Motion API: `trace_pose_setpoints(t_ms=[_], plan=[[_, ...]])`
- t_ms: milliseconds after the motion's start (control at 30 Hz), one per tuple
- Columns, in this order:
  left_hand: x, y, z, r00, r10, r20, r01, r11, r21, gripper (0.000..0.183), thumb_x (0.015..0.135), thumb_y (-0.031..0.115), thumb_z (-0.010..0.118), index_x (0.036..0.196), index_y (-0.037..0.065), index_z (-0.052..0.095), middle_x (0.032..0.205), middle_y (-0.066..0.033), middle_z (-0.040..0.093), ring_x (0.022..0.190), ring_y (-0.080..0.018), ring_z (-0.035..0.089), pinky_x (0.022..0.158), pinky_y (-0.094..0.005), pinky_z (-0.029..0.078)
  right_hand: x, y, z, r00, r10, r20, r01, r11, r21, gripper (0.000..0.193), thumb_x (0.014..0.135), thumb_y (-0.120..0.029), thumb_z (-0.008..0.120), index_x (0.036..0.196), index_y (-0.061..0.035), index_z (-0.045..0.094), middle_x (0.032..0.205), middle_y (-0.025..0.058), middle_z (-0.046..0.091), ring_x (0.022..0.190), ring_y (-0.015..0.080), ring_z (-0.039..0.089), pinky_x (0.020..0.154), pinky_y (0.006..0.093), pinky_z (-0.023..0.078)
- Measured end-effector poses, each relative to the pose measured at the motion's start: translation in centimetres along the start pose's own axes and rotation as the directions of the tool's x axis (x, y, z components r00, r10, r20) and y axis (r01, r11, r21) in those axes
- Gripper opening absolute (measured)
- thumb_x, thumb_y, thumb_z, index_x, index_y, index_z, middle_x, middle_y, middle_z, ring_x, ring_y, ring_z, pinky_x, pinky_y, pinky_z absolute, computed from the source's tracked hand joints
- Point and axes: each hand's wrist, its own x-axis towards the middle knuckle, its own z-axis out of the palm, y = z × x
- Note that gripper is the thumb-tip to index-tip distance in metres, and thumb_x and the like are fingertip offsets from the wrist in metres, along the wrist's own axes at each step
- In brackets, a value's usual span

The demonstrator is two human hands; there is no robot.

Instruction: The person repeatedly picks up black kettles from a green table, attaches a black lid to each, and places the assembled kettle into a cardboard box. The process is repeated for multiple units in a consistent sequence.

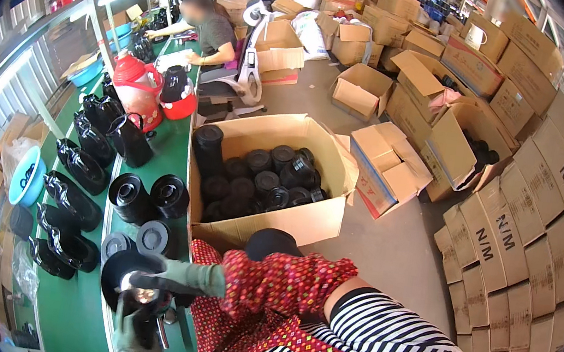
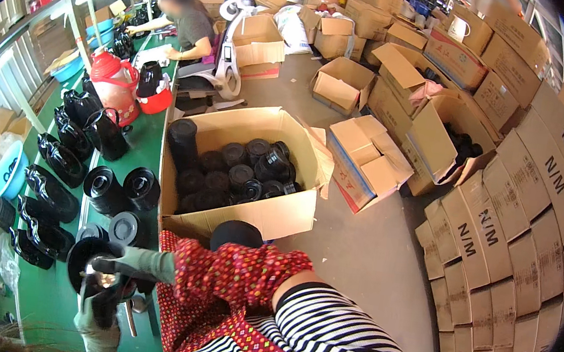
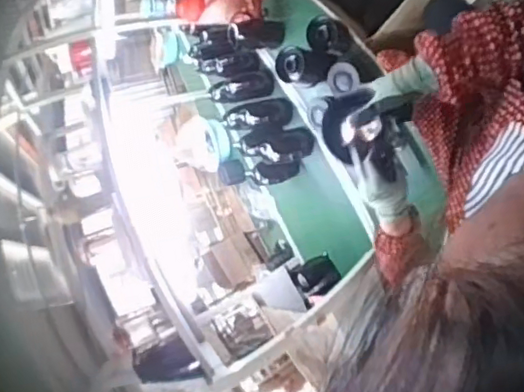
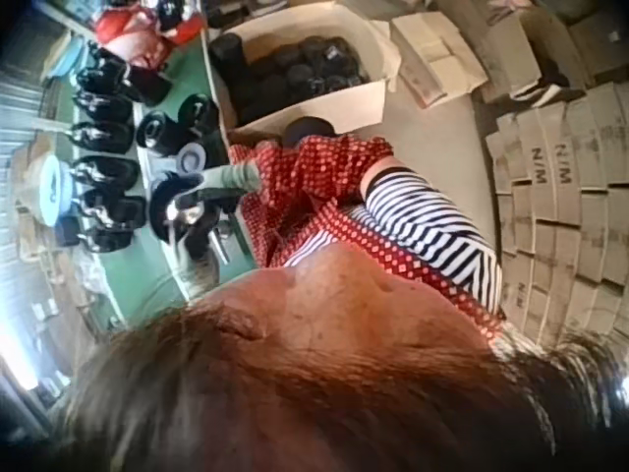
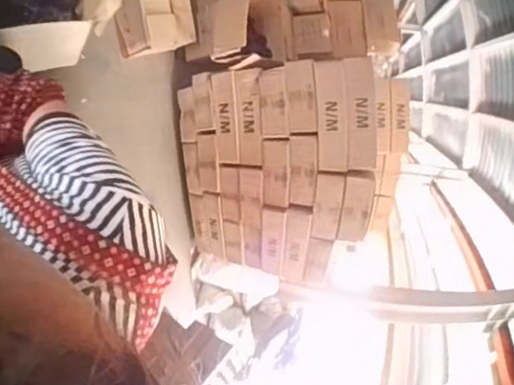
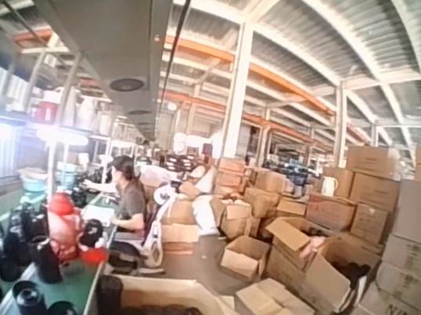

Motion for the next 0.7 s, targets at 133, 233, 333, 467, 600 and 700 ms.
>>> trace_pose_setpoints(t_ms=[133, 233, 333, 467, 600, 700], plan=[[1.6, 2.7, 2.6, 0.933, 0.318, 0.17, -0.332, 0.942, 0.056, 0.044, 0.081, 0.019, 0.084, 0.123, 0.009, 0.074, 0.146, -0.0216, 0.064, 0.096, -0.0347, 0.076, 0.08, -0.0454, 0.06, -6.3, 3.4, -5.9, 0.956, 0.289, -0.046, -0.252, 0.892, 0.374, 0.028, 0.105, -0.018, 0.069, 0.128, -0.0018, 0.07, 0.104, 0.005, 0.076, 0.091, 0.0131, 0.071, 0.081, 0.0265, 0.058], [2.2, 1.3, 4.3, 0.942, 0.334, 0.002, -0.327, 0.922, -0.21, 0.068, 0.086, 0.004, 0.081, 0.148, 0.005, 0.053, 0.145, -0.0282, 0.063, 0.093, -0.0335, 0.076, 0.081, -0.0411, 0.06, -12.4, -4.3, -5.9, 0.924, 0.151, -0.35, -0.141, 0.989, 0.055, 0.044, 0.107, -0.03, 0.065, 0.138, 0.0021, 0.064, 0.125, 0.0141, 0.071, 0.116, 0.0246, 0.07, 0.101, 0.0417, 0.058], [0.7, -0.6, 6.6, 0.922, -0.23, -0.31, 0.04, 0.855, -0.518, 0.074, 0.09, -0.003, 0.072, 0.157, -0.004, 0.039, 0.142, -0.0309, 0.06, 0.095, -0.0217, 0.074, 0.092, -0.037, 0.059, -15.6, -0.2, -10.7, 0.971, 0.079, -0.225, -0.03, 0.976, 0.214, 0.064, 0.105, -0.041, 0.067, 0.149, 0.0026, 0.054, 0.137, 0.0138, 0.068, 0.123, 0.0239, 0.067, 0.109, 0.0385, 0.052], [-1.3, -5.8, 7.6, 0.863, -0.281, 0.42, 0.495, 0.307, -0.813, 0.062, 0.104, 0.004, 0.063, 0.161, 0.0, 0.039, 0.144, -0.0149, 0.062, 0.118, -0.0216, 0.066, 0.102, -0.0369, 0.056, -16.7, 0.6, -12.7, 0.986, 0.098, -0.135, -0.069, 0.977, 0.204, 0.067, 0.1, -0.045, 0.074, 0.146, 0.001, 0.059, 0.139, 0.0134, 0.068, 0.124, 0.026, 0.067, 0.106, 0.0404, 0.056], [-4.2, -6.4, 10.5, 0.875, 0.174, 0.452, 0.483, -0.26, -0.836, 0.058, 0.108, 0.006, 0.059, 0.162, 0.0, 0.039, 0.155, -0.0173, 0.056, 0.135, -0.025, 0.061, 0.116, -0.0386, 0.05, -13.6, -1.1, -13.4, 0.978, 0.176, 0.116, -0.157, 0.975, -0.158, 0.075, 0.087, -0.032, 0.088, 0.146, 0.0041, 0.059, 0.137, 0.0118, 0.07, 0.121, 0.0203, 0.066, 0.107, 0.0383, 0.053], [-6.3, -8.4, 13.2, 0.849, 0.084, 0.522, 0.512, -0.375, -0.773, 0.058, 0.109, 0.01, 0.058, 0.162, 0.001, 0.038, 0.156, -0.0185, 0.055, 0.136, -0.0274, 0.061, 0.116, -0.0413, 0.051, -8.8, -3.8, -8.9, 0.906, 0.304, 0.296, -0.342, 0.936, 0.085, 0.106, 0.074, -0.048, 0.095, 0.153, 0.0078, 0.052, 0.142, 0.0137, 0.068, 0.128, 0.0228, 0.064, 0.114, 0.0384, 0.047]])
